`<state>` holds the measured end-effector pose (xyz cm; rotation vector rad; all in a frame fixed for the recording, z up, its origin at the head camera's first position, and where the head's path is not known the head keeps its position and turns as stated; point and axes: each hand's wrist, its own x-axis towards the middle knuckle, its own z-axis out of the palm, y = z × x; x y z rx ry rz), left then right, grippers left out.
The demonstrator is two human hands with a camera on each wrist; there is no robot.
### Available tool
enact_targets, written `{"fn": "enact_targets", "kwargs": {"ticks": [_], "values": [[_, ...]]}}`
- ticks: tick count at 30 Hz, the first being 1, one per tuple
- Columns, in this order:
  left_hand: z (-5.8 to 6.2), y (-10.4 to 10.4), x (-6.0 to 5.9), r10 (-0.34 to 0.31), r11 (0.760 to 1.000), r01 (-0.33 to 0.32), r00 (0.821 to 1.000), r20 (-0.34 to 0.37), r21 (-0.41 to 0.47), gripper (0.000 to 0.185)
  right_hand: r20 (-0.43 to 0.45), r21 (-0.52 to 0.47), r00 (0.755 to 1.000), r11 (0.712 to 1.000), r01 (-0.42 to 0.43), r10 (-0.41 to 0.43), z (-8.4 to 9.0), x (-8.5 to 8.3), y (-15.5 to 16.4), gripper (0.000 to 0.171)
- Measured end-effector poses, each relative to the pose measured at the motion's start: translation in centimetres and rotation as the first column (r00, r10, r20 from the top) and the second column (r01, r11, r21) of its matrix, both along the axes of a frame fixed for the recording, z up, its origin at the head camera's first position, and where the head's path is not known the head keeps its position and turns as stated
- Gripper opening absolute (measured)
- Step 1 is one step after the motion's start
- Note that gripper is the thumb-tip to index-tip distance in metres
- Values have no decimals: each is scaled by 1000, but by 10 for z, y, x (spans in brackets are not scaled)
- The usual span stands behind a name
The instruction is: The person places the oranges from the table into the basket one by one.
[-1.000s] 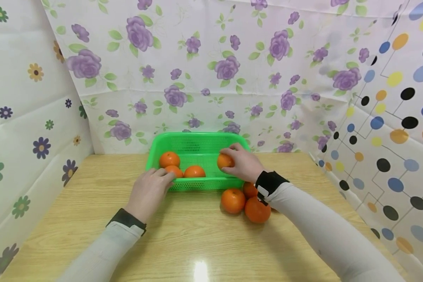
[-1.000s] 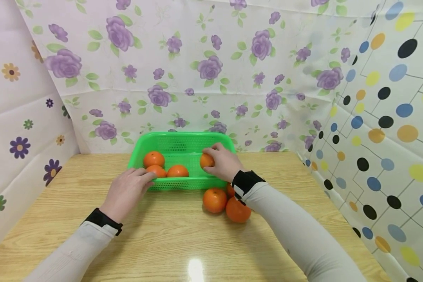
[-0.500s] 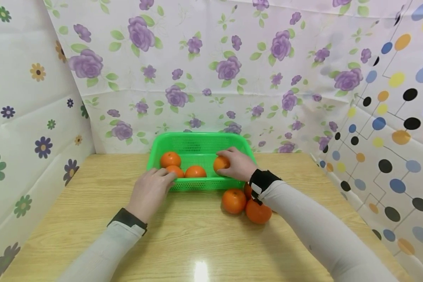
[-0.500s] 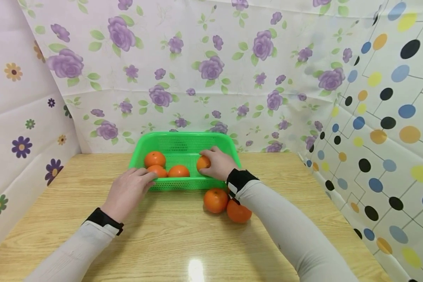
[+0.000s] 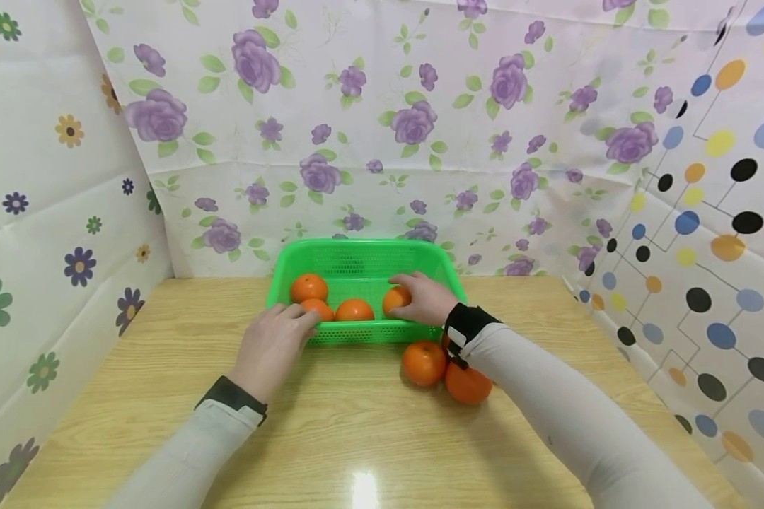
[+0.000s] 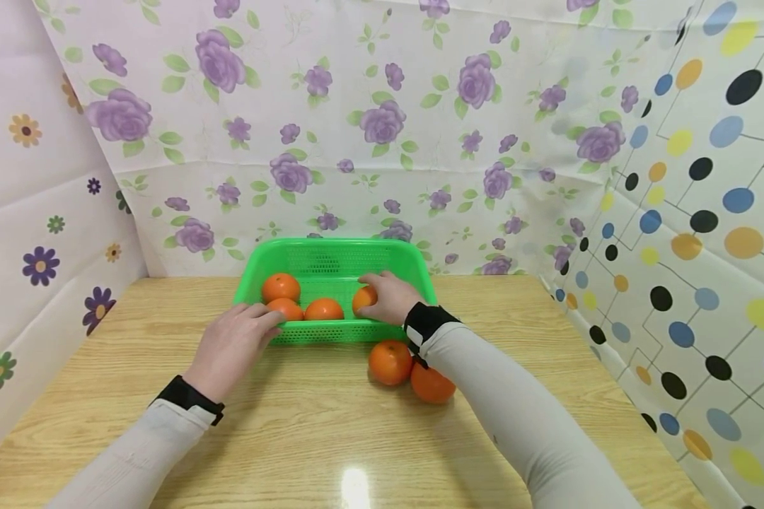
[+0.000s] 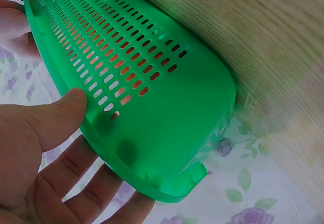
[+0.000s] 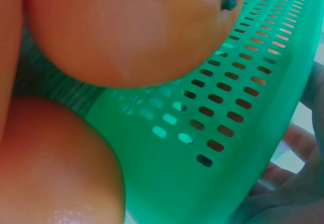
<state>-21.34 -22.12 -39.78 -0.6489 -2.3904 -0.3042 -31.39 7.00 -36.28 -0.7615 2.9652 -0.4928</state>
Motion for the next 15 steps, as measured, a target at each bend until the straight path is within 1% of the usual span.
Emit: {"fn": "enact_targets", "kwargs": {"ticks": [4, 7, 15], "values": [[0, 0, 0, 0, 1000, 0, 1000, -4, 2, 22, 43, -2, 999, 1000, 5, -5, 0, -1, -2, 67], [0, 0, 0, 2, 1000, -2, 1000, -1, 2, 21, 76, -22, 997, 1000, 4, -2, 1, -1, -3, 65], [0, 0, 0, 3, 1000, -3, 1000, 4, 4, 20, 137, -43, 990, 999, -19, 25, -1, -5, -2, 53]]}}
